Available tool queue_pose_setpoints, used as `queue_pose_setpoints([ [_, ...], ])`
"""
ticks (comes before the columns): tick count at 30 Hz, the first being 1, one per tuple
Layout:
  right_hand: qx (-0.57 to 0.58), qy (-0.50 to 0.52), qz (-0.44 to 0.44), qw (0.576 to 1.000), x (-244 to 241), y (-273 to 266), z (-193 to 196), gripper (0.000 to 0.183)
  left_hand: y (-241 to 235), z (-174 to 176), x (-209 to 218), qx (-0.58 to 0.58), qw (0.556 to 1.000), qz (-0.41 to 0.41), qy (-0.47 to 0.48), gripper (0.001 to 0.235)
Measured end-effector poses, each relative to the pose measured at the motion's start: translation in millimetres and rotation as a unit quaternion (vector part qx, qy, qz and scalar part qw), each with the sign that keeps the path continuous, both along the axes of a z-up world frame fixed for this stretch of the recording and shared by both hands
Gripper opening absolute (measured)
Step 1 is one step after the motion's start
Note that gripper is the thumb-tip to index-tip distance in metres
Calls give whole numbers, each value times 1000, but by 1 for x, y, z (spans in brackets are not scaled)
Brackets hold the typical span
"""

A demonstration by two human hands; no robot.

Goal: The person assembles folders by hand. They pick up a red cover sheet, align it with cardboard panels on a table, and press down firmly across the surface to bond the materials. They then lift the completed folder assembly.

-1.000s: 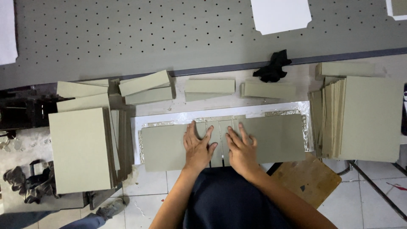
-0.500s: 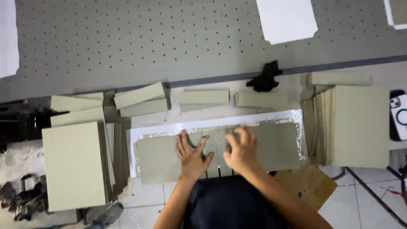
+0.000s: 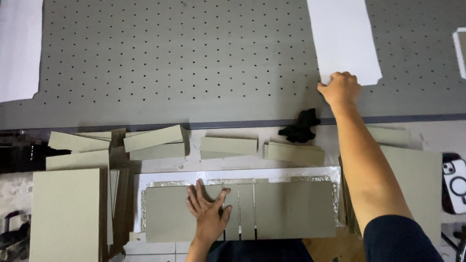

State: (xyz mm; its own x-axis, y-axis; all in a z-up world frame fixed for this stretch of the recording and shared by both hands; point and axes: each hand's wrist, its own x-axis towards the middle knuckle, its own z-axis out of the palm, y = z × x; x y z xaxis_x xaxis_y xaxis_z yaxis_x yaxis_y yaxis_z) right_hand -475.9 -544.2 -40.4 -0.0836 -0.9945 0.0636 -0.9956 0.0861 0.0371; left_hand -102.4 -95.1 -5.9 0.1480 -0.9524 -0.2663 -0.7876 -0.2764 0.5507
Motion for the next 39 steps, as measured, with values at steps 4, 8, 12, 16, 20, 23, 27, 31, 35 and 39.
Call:
queue_pose_setpoints([
  [4, -27, 69, 11, 997, -9, 1, 0, 42, 0, 2, 1, 16, 1000, 3, 18, 43],
  [8, -5, 165, 12, 986, -29, -14, 5, 27, -7, 13, 0, 42, 999, 8, 29, 42],
  [12, 117, -42, -16, 992, -48, -15, 43, 53, -7, 19, 1, 68, 997, 13, 37, 43],
  [16, 73, 30, 53, 995, -85, -20, 30, 53, -7, 13, 1, 73, 997, 14, 31, 41],
  [20, 30, 81, 74, 994, -104, -32, 20, 48, -4, 4, 0, 44, 999, 5, 18, 44],
  [23, 61, 198, 62, 976, -108, -30, 25, 37, -4, 3, -2, 79, 997, 22, 10, 43],
  [27, -20, 246, 90, 965, -102, -12, 61, 60, -1, 0, 0, 1, 999, 27, 17, 49],
  [31, -158, 275, 96, 944, -130, 0, 91, 70, 5, -5, 1, -21, 1000, 13, 16, 51],
  [35, -342, 109, 274, 892, -127, 58, 199, 61, 23, -22, 8, -103, 994, 23, 5, 71],
  [39, -134, -210, 274, 929, -170, 122, 242, 48, 18, 13, 11, -228, 966, 91, 77, 61],
])
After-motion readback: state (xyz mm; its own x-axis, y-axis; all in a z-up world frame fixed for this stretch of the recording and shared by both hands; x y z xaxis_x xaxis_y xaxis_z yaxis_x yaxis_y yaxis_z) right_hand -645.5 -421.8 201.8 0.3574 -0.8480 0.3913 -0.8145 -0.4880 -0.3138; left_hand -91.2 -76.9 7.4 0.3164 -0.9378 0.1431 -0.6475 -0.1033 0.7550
